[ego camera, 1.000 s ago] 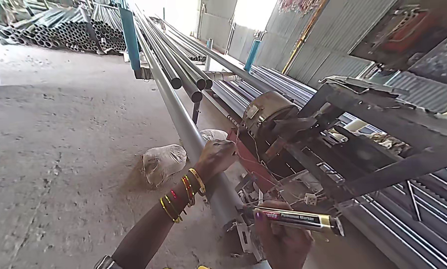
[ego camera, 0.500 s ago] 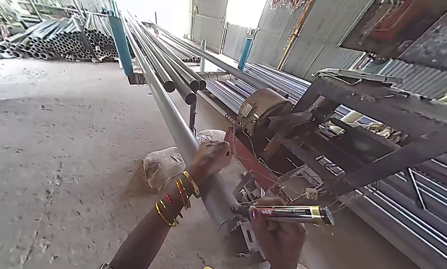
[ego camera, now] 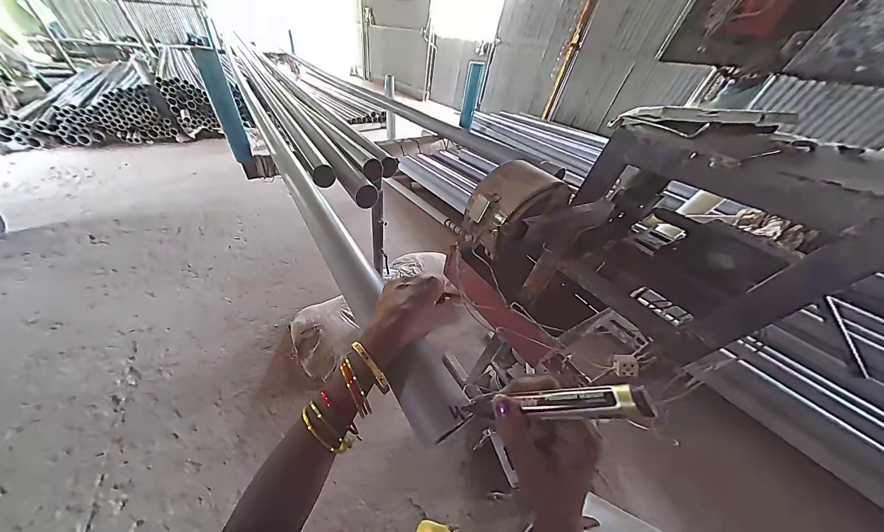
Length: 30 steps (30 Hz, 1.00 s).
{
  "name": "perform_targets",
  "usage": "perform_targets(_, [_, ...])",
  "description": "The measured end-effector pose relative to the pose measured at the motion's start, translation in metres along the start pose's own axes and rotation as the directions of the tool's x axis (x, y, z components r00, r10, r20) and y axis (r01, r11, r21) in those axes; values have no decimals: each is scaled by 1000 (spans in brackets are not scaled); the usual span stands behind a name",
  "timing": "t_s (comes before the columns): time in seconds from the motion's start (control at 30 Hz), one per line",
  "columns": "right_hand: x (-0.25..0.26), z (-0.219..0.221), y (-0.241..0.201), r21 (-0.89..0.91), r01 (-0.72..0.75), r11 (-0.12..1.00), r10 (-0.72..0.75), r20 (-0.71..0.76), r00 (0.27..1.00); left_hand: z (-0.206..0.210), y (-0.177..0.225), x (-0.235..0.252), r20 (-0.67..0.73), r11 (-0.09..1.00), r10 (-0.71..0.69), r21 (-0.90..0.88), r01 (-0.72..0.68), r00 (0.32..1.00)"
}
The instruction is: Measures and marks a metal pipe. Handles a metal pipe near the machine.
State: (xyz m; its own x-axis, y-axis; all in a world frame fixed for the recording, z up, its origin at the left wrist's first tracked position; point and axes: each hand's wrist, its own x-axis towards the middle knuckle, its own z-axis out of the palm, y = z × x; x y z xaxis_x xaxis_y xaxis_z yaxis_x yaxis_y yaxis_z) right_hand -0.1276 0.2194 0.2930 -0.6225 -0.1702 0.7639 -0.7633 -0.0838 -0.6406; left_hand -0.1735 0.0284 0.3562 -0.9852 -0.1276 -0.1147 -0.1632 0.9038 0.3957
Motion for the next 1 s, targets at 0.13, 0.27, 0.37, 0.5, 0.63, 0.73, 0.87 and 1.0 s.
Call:
perform_targets(0.13, [1,0,1,33,-41,999,42,-15,999,-1,-1,1,8,1000,0,5,0,1000])
perform_targets(0.27, [0,2,2,27,-39,999,39,-5,999,-3,1,0,17,1000,-10,9,10,1000])
perform_targets(0.37, [1,4,2,10,-23,1000,23,4,1000,-3,2,0,20,1000,-18,0,18,1000])
perform_targets(0.5, [3,3,4,-54,-9,998,9,-3,1000,-3,2,0,18,1000,-27,-13,27,999])
perform_targets(0.63, [1,0,5,-31,-14,999,14,-6,1000,0,0,4,25,999,-35,-8,36,999])
perform_targets(0.73, [0,-3,4,-2,-37,999,37,-2,999,0,0,4,35,999,-37,6,37,999])
perform_targets(0.87, [2,-1,12,-23,-39,999,39,-8,999,0,-1,6,39,999,-32,13,31,999])
perform_targets(1.0, [-1,-5,11,72,-128,989,133,-81,988,-2,1,4,34,999,-41,22,40,999])
